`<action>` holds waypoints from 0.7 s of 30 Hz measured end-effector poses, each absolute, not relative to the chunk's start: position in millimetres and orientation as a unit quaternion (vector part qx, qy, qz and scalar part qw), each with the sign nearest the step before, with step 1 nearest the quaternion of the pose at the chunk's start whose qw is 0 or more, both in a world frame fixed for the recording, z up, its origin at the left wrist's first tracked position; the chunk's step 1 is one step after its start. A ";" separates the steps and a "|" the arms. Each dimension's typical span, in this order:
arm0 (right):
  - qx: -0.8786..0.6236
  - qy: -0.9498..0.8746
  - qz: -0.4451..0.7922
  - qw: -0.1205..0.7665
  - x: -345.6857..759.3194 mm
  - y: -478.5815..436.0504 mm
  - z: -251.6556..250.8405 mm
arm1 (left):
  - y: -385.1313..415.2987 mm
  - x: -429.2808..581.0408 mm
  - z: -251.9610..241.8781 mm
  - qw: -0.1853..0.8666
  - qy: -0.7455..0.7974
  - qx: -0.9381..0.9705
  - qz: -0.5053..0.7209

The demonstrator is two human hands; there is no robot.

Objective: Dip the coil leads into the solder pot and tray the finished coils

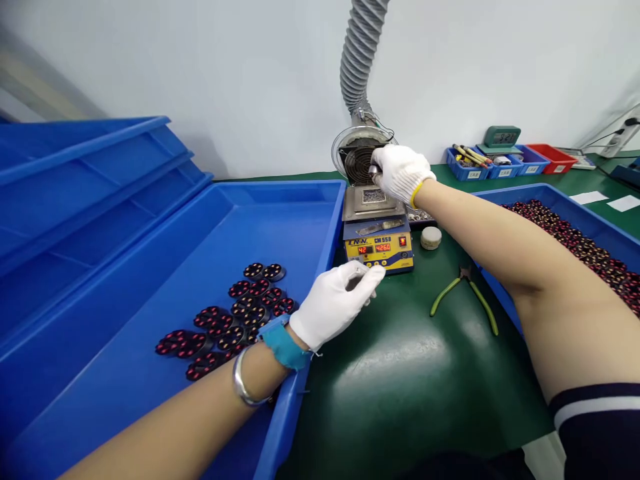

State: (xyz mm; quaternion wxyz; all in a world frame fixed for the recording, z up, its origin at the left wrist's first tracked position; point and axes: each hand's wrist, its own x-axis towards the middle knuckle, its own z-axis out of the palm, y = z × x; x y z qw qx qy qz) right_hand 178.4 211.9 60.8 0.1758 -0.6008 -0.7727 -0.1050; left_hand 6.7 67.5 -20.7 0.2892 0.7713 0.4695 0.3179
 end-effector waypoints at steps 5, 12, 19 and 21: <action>-0.586 -0.793 -0.154 0.070 159.3 232.8 59.7 | 67.4 6.7 -22.7 0.280 0.445 0.795 0.302; -0.579 -0.800 -0.149 0.045 150.2 232.3 54.6 | 68.4 7.0 -26.1 0.241 0.423 0.826 0.282; -0.584 -0.798 -0.148 0.024 143.3 230.6 54.8 | 67.4 6.7 -23.8 0.230 0.428 0.835 0.259; -0.589 -0.795 -0.144 0.019 141.2 229.7 54.9 | 67.5 6.5 -23.7 0.232 0.428 0.836 0.253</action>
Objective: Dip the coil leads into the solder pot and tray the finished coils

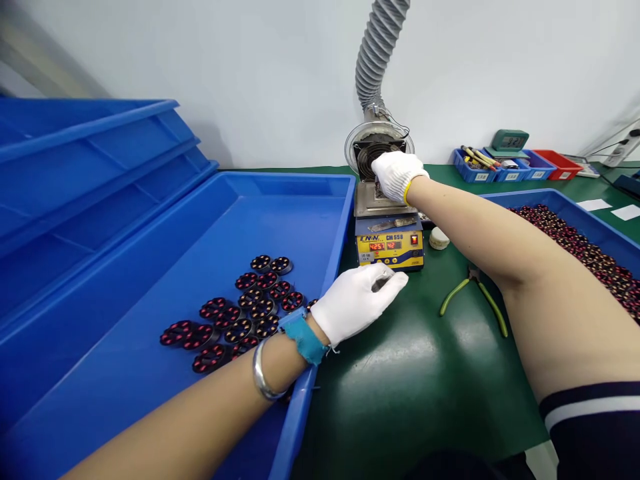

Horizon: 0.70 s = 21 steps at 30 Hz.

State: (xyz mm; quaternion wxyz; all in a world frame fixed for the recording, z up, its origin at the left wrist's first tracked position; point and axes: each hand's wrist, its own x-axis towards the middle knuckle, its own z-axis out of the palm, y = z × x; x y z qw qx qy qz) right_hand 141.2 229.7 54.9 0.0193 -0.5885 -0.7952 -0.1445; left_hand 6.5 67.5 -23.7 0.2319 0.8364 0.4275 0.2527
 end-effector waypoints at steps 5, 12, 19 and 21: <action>-0.600 -0.787 -0.141 0.012 139.7 228.0 61.4 | 68.1 6.3 -23.3 0.241 0.426 0.838 0.242; -0.595 -0.789 -0.108 0.107 148.5 212.8 79.3 | 70.4 7.2 -26.6 0.334 0.432 0.778 0.310; -0.573 -0.799 0.035 0.182 143.5 177.1 86.3 | 82.2 6.3 -29.8 0.468 0.480 0.617 0.413; -0.565 -0.791 0.096 0.212 140.3 164.2 76.9 | 85.8 5.5 -28.0 0.489 0.472 0.577 0.452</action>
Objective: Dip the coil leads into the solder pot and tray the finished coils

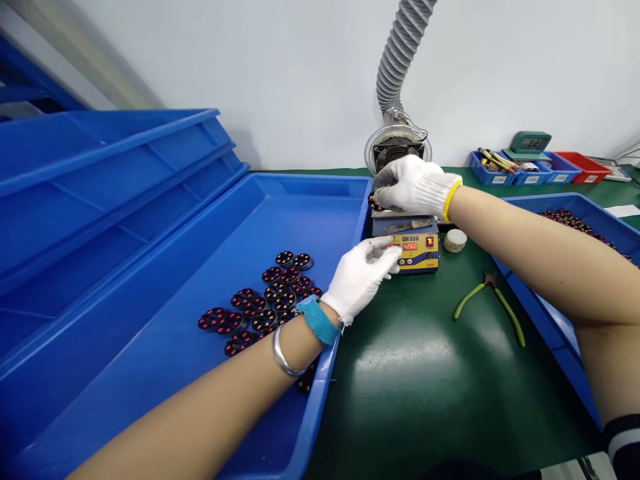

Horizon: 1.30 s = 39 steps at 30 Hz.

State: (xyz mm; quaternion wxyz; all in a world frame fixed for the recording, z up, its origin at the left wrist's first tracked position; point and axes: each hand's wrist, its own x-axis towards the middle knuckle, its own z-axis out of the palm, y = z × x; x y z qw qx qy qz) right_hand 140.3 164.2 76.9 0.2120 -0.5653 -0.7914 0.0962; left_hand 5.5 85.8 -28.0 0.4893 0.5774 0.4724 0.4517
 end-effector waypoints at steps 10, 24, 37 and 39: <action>-0.505 -0.753 0.365 0.212 160.0 132.3 35.3 | 86.7 2.8 -20.8 0.549 0.439 0.480 0.525; -0.624 -0.751 -0.004 0.217 163.7 220.7 51.7 | 84.9 5.3 -22.2 0.566 0.445 0.579 0.383; -0.611 -0.782 -0.031 0.116 143.8 237.0 49.3 | 85.9 4.5 -28.6 0.555 0.433 0.620 0.347; -0.611 -0.782 -0.033 0.116 143.0 236.2 48.8 | 86.7 4.5 -29.8 0.554 0.433 0.625 0.339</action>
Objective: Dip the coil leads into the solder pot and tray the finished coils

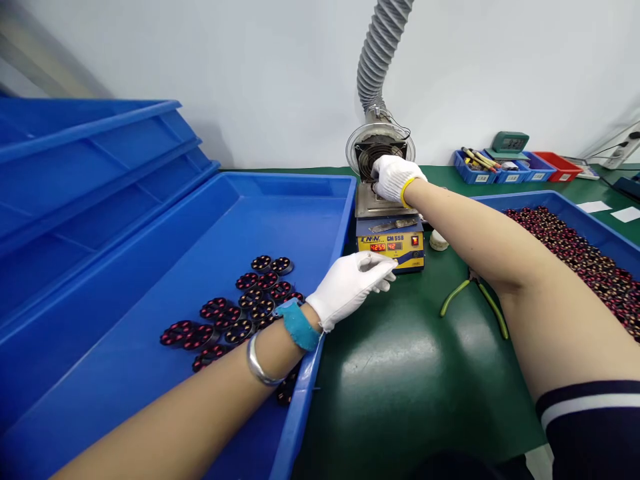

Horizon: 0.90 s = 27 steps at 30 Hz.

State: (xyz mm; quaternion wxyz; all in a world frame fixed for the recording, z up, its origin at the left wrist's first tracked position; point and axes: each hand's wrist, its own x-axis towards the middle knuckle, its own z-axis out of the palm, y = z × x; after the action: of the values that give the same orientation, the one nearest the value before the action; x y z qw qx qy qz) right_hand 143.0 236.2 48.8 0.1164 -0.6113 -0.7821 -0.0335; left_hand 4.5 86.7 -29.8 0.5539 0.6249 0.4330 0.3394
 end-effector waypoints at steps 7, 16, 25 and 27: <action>-0.606 -0.786 -0.038 0.117 143.7 236.3 46.6 | 87.3 4.1 -30.7 0.546 0.428 0.638 0.335; -0.612 -0.778 -0.014 0.141 144.2 237.5 47.3 | 83.6 5.3 -28.7 0.532 0.431 0.646 0.337; -0.600 -0.707 0.224 0.300 168.2 232.2 62.3 | 126.1 -48.9 -17.8 0.132 0.623 0.656 0.405; -0.581 -0.675 0.303 0.338 174.0 225.0 62.7 | 139.2 -72.6 -20.0 0.031 0.702 0.657 0.275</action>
State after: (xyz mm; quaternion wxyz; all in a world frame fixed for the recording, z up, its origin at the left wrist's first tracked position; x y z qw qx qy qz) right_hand 174.0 225.0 62.7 0.3383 -0.5814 -0.6753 0.3025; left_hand -72.6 139.2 -20.0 0.0306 0.6567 0.7015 0.2750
